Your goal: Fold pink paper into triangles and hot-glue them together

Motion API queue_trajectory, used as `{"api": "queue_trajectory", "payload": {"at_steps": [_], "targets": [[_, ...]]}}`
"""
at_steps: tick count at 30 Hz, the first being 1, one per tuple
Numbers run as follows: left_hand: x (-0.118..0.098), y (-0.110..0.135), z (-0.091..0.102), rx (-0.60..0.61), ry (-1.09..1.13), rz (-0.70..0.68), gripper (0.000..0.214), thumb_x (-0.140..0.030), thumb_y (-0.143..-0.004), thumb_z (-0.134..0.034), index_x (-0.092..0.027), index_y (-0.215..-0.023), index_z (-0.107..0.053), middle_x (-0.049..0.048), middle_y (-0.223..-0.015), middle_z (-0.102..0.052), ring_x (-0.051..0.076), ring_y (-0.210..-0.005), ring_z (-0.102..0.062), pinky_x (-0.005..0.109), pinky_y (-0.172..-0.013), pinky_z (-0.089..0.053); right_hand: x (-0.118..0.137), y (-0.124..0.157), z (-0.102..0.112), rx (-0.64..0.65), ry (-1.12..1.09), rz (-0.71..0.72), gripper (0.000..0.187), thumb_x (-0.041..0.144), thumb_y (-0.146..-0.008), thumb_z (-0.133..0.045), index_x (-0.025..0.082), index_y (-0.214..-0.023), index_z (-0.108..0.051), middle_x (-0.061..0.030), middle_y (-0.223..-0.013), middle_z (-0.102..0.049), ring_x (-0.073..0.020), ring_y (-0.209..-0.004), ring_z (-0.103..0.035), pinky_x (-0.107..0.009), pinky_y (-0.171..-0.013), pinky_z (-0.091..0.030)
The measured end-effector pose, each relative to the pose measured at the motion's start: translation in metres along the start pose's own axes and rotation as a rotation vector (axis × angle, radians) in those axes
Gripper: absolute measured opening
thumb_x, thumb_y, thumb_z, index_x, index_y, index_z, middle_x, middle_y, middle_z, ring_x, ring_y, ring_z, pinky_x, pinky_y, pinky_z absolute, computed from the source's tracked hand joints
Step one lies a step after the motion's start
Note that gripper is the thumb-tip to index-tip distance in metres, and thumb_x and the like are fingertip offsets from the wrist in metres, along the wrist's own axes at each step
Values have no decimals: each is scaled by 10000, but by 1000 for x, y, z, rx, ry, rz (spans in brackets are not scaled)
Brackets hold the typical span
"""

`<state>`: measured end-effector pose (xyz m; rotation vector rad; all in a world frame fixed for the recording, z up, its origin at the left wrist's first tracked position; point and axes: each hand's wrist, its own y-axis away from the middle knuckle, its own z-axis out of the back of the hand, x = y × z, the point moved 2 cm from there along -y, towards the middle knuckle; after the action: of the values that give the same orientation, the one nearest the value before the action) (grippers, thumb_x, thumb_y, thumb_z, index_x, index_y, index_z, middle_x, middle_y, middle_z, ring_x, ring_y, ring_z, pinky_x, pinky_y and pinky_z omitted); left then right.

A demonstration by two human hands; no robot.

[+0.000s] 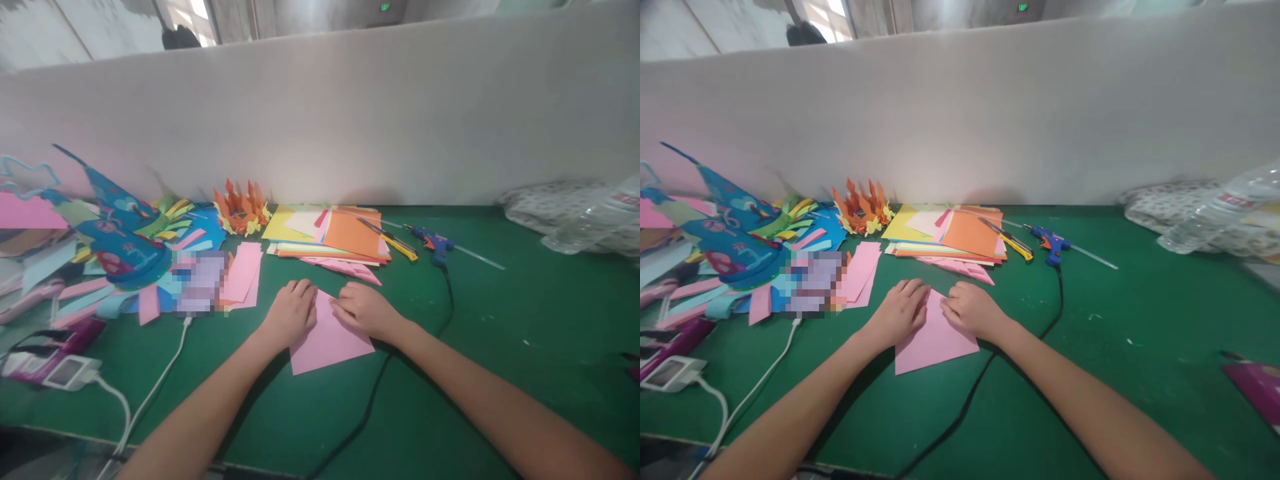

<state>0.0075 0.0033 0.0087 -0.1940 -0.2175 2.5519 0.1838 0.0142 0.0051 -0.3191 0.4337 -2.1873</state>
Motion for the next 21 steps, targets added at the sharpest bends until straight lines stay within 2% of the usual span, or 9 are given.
{"api": "queue_trajectory", "payload": {"at_steps": [7,11,15,17,19,21], "targets": [[4,-2,1,7,79,-104,275,-179,-864,-410,-138,-1104,-538,95,-1041,-536,221,-917,-467,374,-856,-434,-5,4,2,33,-44,93,413,240,-947,-371,161,-670,-666,-50,-597,-551,-158,-619,-448,-298,-587,-321],[4,-2,3,17,104,-115,228,-175,-885,-395,-148,-1041,-560,88,-999,-536,213,-922,-478,363,-858,-435,-4,4,2,68,-71,73,327,256,-949,-383,145,-889,-685,-70,-713,-593,-174,-701,-480,-297,-632,-345],[8,1,5,16,182,-105,165,-184,-870,-441,-160,-994,-547,83,-1002,-538,212,-949,-496,368,-875,-433,0,-1,-2,192,-10,0,321,226,-953,-356,134,-1070,-641,-75,-727,-586,-184,-702,-481,-298,-619,-325],[10,3,7,11,243,-98,256,-237,-840,-520,-163,-1085,-501,91,-1072,-525,227,-1007,-492,380,-901,-428,2,-3,-5,266,28,-26,343,197,-947,-344,125,-1183,-581,-77,-725,-577,-183,-678,-473,-299,-599,-306],[12,4,8,14,306,-71,447,-302,-790,-605,-165,-1179,-434,107,-1144,-497,245,-1063,-483,387,-917,-427,4,-6,-8,310,38,-42,388,209,-939,-359,115,-1290,-493,-89,-759,-582,-188,-683,-481,-301,-596,-302],[14,5,8,37,357,-27,536,-335,-750,-648,-169,-1200,-409,110,-1138,-496,248,-1044,-504,381,-886,-444,5,-9,-11,331,33,-69,425,233,-934,-369,111,-1334,-443,-102,-795,-591,-199,-704,-503,-308,-606,-314]]}}
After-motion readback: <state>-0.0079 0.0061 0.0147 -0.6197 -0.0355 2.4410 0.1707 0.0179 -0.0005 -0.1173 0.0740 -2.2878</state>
